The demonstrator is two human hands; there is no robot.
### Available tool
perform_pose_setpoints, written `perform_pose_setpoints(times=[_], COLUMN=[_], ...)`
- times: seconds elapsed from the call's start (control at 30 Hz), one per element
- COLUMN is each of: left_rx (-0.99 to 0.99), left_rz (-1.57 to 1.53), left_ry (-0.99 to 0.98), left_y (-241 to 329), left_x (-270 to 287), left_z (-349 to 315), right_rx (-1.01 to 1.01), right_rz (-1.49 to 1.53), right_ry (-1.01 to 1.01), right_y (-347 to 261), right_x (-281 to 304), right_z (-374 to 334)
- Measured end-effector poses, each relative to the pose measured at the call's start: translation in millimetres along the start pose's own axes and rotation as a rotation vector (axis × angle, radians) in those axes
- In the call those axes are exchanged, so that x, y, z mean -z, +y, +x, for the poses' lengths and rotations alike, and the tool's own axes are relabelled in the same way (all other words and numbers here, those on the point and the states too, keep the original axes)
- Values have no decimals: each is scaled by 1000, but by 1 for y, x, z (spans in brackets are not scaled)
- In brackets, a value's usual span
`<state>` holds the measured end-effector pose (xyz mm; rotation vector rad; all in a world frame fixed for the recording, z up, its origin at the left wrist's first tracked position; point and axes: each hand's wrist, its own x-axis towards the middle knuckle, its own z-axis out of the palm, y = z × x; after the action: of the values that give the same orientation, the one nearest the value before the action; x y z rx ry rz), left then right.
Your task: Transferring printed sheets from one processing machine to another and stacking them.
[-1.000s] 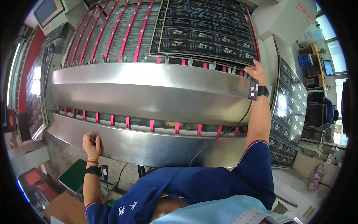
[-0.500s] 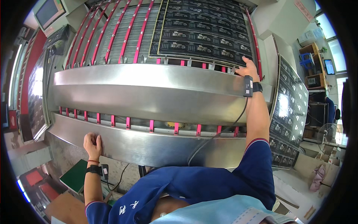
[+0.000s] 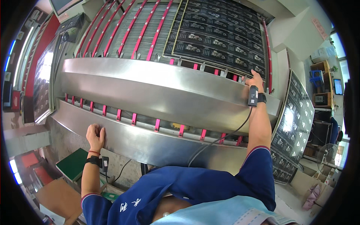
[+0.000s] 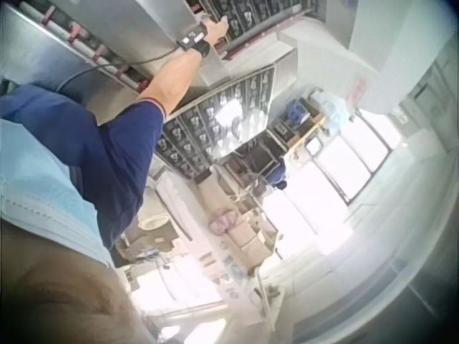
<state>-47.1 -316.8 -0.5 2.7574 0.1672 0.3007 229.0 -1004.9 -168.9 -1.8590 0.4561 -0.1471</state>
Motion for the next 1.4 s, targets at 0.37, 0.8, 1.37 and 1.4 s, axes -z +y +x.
perform_pose_setpoints(times=[0.37, 0.8, 1.37, 1.4], left_rx=[-24, 10, 72, 62], left_rz=[66, 141, 99, 91], left_ry=[-38, -335, -159, -146], left_y=[3, 5, 16, 17], left_x=[-2, 14, 17, 17], left_z=[6, 27, 5, 4], right_rx=[-534, -574, -366, -347], right_rz=[760, 1076, 1032, 1047], right_ry=[178, 305, 224, 188], right_y=[-86, -89, -76, -77], right_x=[-22, -24, -28, -26], right_z=[-34, -29, -23, -22])
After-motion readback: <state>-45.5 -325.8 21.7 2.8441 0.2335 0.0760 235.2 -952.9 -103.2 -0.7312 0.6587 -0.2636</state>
